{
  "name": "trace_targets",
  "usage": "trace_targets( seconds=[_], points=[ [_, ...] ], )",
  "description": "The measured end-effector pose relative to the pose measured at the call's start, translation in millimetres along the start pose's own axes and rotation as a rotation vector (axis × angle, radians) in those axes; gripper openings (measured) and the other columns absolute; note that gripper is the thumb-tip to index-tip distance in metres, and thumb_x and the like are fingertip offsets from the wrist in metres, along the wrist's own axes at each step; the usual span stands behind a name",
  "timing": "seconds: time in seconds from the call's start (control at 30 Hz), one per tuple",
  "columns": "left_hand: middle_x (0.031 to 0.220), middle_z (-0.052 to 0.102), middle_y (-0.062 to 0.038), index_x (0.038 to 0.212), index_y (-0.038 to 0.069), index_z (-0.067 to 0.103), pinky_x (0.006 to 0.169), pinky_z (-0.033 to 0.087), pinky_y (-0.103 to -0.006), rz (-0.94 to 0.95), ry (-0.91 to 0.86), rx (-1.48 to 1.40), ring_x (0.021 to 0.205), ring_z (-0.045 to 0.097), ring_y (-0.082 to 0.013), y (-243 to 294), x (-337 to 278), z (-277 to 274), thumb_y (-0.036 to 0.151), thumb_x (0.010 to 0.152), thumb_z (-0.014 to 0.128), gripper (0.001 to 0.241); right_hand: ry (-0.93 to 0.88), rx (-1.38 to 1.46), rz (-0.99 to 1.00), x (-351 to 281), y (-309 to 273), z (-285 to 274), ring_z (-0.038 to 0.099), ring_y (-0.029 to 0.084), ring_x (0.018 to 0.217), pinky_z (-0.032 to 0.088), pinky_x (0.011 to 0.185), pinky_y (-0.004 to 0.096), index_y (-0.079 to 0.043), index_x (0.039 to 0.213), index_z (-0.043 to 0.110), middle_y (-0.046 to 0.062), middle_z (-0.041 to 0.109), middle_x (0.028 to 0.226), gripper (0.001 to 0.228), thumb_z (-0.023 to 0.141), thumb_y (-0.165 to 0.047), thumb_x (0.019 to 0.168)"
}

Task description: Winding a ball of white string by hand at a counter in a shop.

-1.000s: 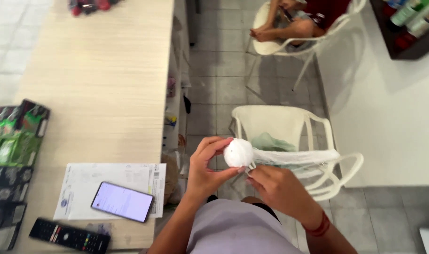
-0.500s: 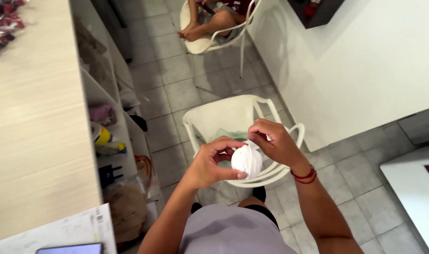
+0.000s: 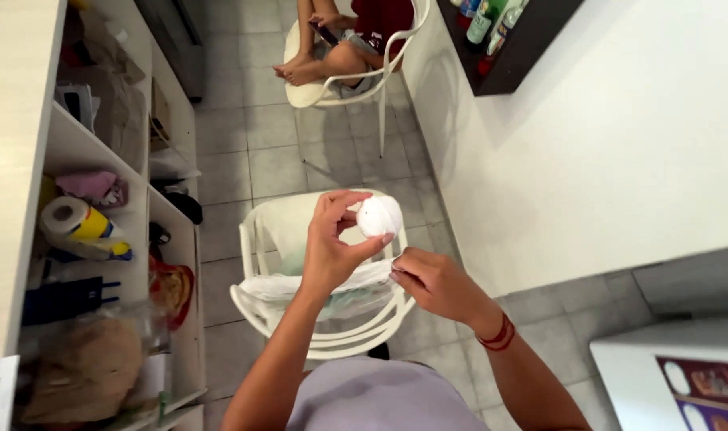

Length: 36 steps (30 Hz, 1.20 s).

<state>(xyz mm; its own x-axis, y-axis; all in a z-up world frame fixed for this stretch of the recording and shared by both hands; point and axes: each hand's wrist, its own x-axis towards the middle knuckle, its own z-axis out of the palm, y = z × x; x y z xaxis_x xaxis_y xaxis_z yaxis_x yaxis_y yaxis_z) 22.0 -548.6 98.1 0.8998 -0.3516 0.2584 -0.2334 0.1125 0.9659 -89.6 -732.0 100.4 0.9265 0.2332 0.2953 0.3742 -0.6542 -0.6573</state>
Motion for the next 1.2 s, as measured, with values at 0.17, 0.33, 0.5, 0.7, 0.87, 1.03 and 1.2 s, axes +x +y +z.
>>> trace_targets(
  seconds=[0.17, 0.33, 0.5, 0.7, 0.87, 1.03, 1.2],
  points=[
    [0.112, 0.067, -0.013, 0.123, 0.005, 0.071, 0.092, 0.061, -0.0364, -0.064, -0.009, 0.105, 0.092, 0.073, -0.0293, -12.6, 3.6, 41.6, 0.012, 0.061, 0.099, 0.068, -0.011, -0.015, -0.157, 14.9, 52.0, -59.3, 0.054, 0.019, 0.057, 0.048, 0.056, 0.03, -0.011, 0.09, 0.067, 0.002, 0.054, 0.069, 0.014, 0.065, -0.018, 0.101],
    [0.105, 0.07, -0.023, 0.12, 0.0, 0.071, 0.086, 0.063, -0.0426, -0.129, -0.112, 0.171, 0.089, 0.074, -0.04, -14.0, 20.0, 59.9, 0.008, 0.061, 0.096, 0.065, -0.089, 0.005, -0.295, 51.8, 95.4, -83.3, 0.049, 0.02, 0.056, 0.046, 0.056, 0.03, -0.012, 0.087, 0.066, 0.001, 0.049, 0.07, 0.019, 0.066, -0.026, 0.101],
    [0.095, 0.073, -0.016, 0.116, 0.001, 0.071, 0.077, 0.063, -0.0348, -0.294, -0.282, -0.008, 0.079, 0.067, -0.0198, -6.8, 35.0, 64.0, 0.012, 0.066, 0.093, 0.056, -0.086, 0.354, -0.157, 77.5, 150.7, -85.7, 0.039, 0.009, 0.059, 0.039, 0.061, 0.026, -0.012, 0.083, 0.068, -0.004, 0.038, 0.067, 0.025, 0.075, -0.031, 0.098],
    [0.096, 0.071, -0.013, 0.119, -0.001, 0.066, 0.075, 0.065, -0.0335, -0.132, -0.146, -0.397, 0.081, 0.069, -0.0172, -20.5, 44.7, 88.6, 0.004, 0.067, 0.096, 0.06, -0.02, 0.63, 0.043, 70.6, 193.6, -62.7, 0.041, 0.008, 0.062, 0.039, 0.061, 0.023, -0.008, 0.081, 0.066, -0.002, 0.045, 0.068, 0.027, 0.069, -0.022, 0.104],
    [0.101, 0.067, -0.01, 0.114, -0.001, 0.063, 0.079, 0.065, -0.0312, -0.031, 0.071, -0.283, 0.087, 0.067, -0.0174, -40.7, 35.8, 110.9, 0.006, 0.064, 0.099, 0.062, 0.015, 0.631, 0.247, 0.8, 211.6, -30.2, 0.047, 0.013, 0.064, 0.044, 0.064, 0.031, -0.008, 0.083, 0.065, 0.001, 0.053, 0.068, 0.02, 0.065, -0.018, 0.101],
    [0.105, 0.066, -0.01, 0.109, 0.001, 0.06, 0.088, 0.062, -0.0315, 0.041, 0.179, 0.134, 0.095, 0.069, -0.0222, -61.3, 11.9, 122.7, 0.014, 0.062, 0.102, 0.064, -0.005, 0.531, 0.337, -86.0, 171.8, -30.3, 0.045, 0.014, 0.058, 0.041, 0.059, 0.03, -0.006, 0.077, 0.064, 0.005, 0.049, 0.06, 0.032, 0.06, -0.021, 0.105],
    [0.106, 0.061, -0.01, 0.107, 0.004, 0.062, 0.085, 0.064, -0.0363, 0.248, 0.038, 0.438, 0.098, 0.068, -0.0297, -71.2, -19.2, 133.9, 0.01, 0.066, 0.093, 0.051, 0.09, 0.352, 0.295, -130.8, 107.7, -69.5, 0.037, 0.013, 0.047, 0.039, 0.049, 0.027, -0.009, 0.071, 0.066, 0.002, 0.04, 0.053, 0.025, 0.07, -0.012, 0.095]
  ],
)
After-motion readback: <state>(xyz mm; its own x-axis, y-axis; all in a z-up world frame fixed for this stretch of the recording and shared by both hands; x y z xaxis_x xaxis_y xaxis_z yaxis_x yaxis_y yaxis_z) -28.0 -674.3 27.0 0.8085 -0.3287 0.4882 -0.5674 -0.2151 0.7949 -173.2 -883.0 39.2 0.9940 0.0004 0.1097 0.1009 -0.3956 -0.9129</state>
